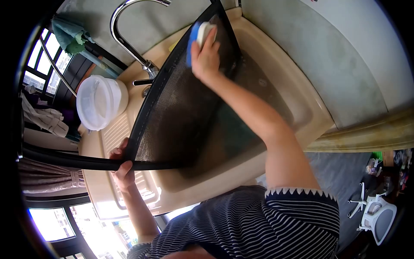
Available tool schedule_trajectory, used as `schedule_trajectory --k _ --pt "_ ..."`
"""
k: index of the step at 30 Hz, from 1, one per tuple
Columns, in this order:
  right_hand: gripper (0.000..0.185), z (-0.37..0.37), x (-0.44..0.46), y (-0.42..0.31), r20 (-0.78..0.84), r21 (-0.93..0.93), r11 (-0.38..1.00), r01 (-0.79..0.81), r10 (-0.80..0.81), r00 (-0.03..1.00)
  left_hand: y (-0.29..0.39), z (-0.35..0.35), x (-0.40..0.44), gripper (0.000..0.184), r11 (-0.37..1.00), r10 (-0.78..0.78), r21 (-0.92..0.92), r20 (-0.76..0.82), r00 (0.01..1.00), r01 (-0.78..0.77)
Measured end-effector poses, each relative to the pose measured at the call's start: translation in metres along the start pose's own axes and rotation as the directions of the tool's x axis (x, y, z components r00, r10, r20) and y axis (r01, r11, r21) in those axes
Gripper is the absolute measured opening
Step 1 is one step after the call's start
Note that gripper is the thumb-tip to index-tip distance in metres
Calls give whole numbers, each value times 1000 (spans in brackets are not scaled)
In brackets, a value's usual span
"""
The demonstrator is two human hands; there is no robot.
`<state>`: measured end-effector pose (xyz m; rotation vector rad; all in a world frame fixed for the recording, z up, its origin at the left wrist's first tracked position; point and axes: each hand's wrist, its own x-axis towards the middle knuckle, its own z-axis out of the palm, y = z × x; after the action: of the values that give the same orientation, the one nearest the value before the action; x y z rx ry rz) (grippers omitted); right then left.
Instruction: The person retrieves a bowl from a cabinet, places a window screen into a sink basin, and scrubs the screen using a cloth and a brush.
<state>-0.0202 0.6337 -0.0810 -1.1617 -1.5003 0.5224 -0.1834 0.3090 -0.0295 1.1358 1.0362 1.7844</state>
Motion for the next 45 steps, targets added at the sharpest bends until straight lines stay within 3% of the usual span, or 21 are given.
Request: schedule_trajectory --k 2,5,7,9,13,16,19,21,23,26,29,32,34,36,38,39,41,43,45 --pt "73 -5 -48 -13 -13 33 963 269 -268 963 0 0 -1 38 1000 0 14 -13 1000 0" --pt "72 5 1 16 92 89 993 81 -90 992 -2 -1 4 38 1000 11 22 -26 1000 -11" --pt "69 11 40 30 -8 19 1000 20 -20 1000 -3 0 3 38 1000 24 8 -51 998 -24" --pt "70 10 74 47 -1 8 993 -115 115 993 -3 2 0 38 999 35 35 -44 998 -34" --pt "70 9 24 52 81 -24 953 -303 304 949 -2 3 2 40 1000 29 -6 -16 999 -29" --pt "71 16 -26 77 155 -69 957 -282 290 945 -3 -2 2 40 999 45 -4 -21 999 -45" --pt "71 14 -26 79 200 -69 915 -398 403 893 -1 5 3 40 999 36 -22 -24 999 -37" --pt "71 27 -34 85 133 -33 881 -472 472 872 -1 3 1 41 999 36 -40 -22 999 -37" --pt "70 11 -40 27 152 120 779 -615 598 787 -3 -2 2 41 998 60 -27 -11 998 -61" --pt "70 -7 -64 -33 156 235 916 -325 295 943 -2 0 0 40 1000 17 -13 -19 1000 -18" --pt "67 12 -91 5 80 170 965 -198 187 979 -4 -1 1 40 1000 13 -7 3 1000 -13" --pt "65 21 -95 46 107 -2 916 -401 399 911 -3 -4 3 40 1000 8 -9 -19 1000 -8" --pt "65 13 -102 60 180 52 754 -655 638 749 -1 0 1 40 1000 23 -13 -2 1000 -23" --pt "65 22 -96 48 193 148 617 -773 749 634 -2 -1 0 40 998 53 -44 6 999 -53" --pt "66 25 -104 9 175 284 772 -569 541 822 -2 -4 3 40 998 41 -51 17 999 -40" --pt "67 -4 -105 -45 209 284 839 -465 419 883 -1 -4 3 40 998 28 -54 10 1000 -28" --pt "69 -2 -122 -52 164 157 927 -341 316 934 -3 -3 2 39 999 11 -48 7 1000 -11" --pt "69 16 -148 -11 140 40 944 -329 320 937 -4 -3 1 39 999 22 -34 16 1000 -21" --pt "70 29 -165 50 192 -64 905 -422 426 884 -4 -3 2 38 998 15 -61 4 1000 -15"
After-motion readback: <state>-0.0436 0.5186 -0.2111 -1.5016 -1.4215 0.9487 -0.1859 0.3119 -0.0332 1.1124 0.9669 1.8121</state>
